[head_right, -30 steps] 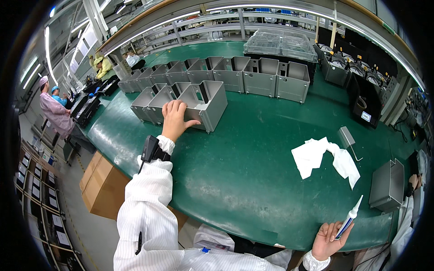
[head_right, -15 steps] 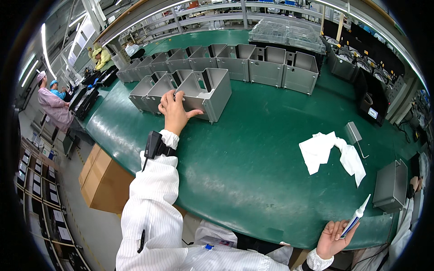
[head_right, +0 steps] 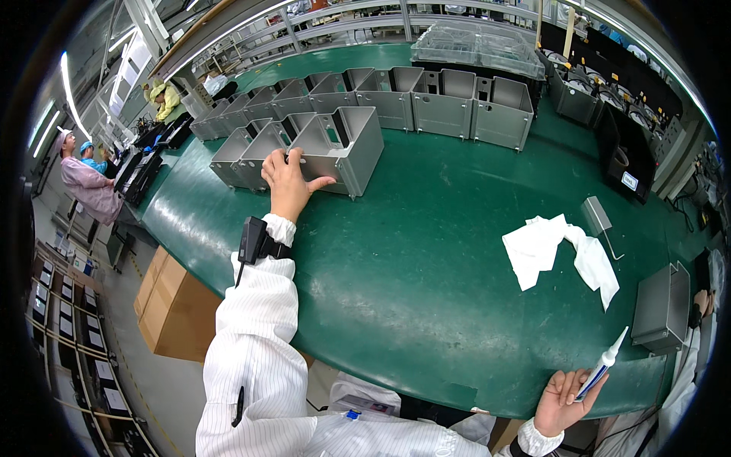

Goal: Applying adhesive from a tube to the inner corners and edges of a metal housing component.

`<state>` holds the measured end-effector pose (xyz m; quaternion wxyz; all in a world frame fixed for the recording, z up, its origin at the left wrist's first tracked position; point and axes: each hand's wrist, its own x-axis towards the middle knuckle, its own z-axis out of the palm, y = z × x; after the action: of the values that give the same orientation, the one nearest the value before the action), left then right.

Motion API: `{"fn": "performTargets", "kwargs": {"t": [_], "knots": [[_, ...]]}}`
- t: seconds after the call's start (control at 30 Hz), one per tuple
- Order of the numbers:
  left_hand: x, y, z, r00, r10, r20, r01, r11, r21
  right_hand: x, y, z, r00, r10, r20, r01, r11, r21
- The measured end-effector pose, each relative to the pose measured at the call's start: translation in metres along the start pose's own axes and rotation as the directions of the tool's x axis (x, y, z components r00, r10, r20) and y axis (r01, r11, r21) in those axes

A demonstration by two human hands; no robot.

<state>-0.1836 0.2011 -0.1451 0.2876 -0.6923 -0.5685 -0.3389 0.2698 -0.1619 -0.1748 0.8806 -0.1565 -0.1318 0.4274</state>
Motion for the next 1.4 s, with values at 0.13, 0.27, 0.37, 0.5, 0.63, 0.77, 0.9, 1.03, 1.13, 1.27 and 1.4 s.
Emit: {"fn": "performTargets", "kwargs": {"t": [0.13,0.27,0.37,0.5,0.63,0.77,0.9,1.03,1.13,1.27,1.4], "knots": [[0.003,-0.003,-0.002,1.000,-0.010,0.012,0.010,1.000,0.005,-0.001,0.000,-0.001,0.999,-0.015,-0.047,0.015,1.000,-0.011],[0.005,-0.005,-0.002,1.000,-0.018,0.017,0.017,0.999,0.046,0.000,-0.002,-0.003,1.000,-0.006,-0.013,0.006,1.000,-0.015],[0.005,-0.008,0.000,0.997,-0.058,0.041,0.055,0.995,0.083,0.000,-0.002,-0.006,1.000,-0.011,-0.016,0.011,1.000,-0.010],[0.006,-0.019,0.002,0.998,-0.053,0.022,0.050,0.993,0.103,0.000,-0.002,-0.008,1.000,-0.004,0.017,0.004,1.000,0.004],[0.007,-0.032,0.004,1.000,-0.016,0.002,0.016,0.999,0.049,0.000,-0.004,-0.009,0.999,-0.023,-0.035,0.023,0.999,-0.027],[0.008,-0.038,0.005,0.999,0.024,-0.028,-0.023,0.999,0.027,0.003,-0.006,-0.012,1.000,-0.012,-0.003,0.012,0.999,-0.046],[0.007,-0.034,0.004,1.000,0.003,-0.021,-0.003,1.000,0.015,0.007,-0.010,-0.013,0.995,0.070,-0.071,-0.070,0.998,-0.003],[0.007,-0.032,0.005,0.996,-0.056,0.070,0.054,0.998,0.043,0.007,-0.012,-0.009,0.983,0.185,0.017,-0.185,0.983,0.008],[0.006,-0.029,0.004,0.992,-0.069,0.104,0.065,0.997,0.050,0.007,-0.013,-0.006,0.985,0.167,-0.037,-0.167,0.986,-0.011],[0.003,-0.015,-0.002,0.999,-0.015,0.047,0.013,0.999,0.049,0.008,-0.013,-0.008,0.982,0.190,-0.024,-0.190,0.982,0.006],[0.003,0.014,-0.005,0.990,0.140,0.020,-0.136,0.982,-0.132,0.009,-0.013,-0.010,0.986,0.165,-0.031,-0.164,0.986,0.028]]}}
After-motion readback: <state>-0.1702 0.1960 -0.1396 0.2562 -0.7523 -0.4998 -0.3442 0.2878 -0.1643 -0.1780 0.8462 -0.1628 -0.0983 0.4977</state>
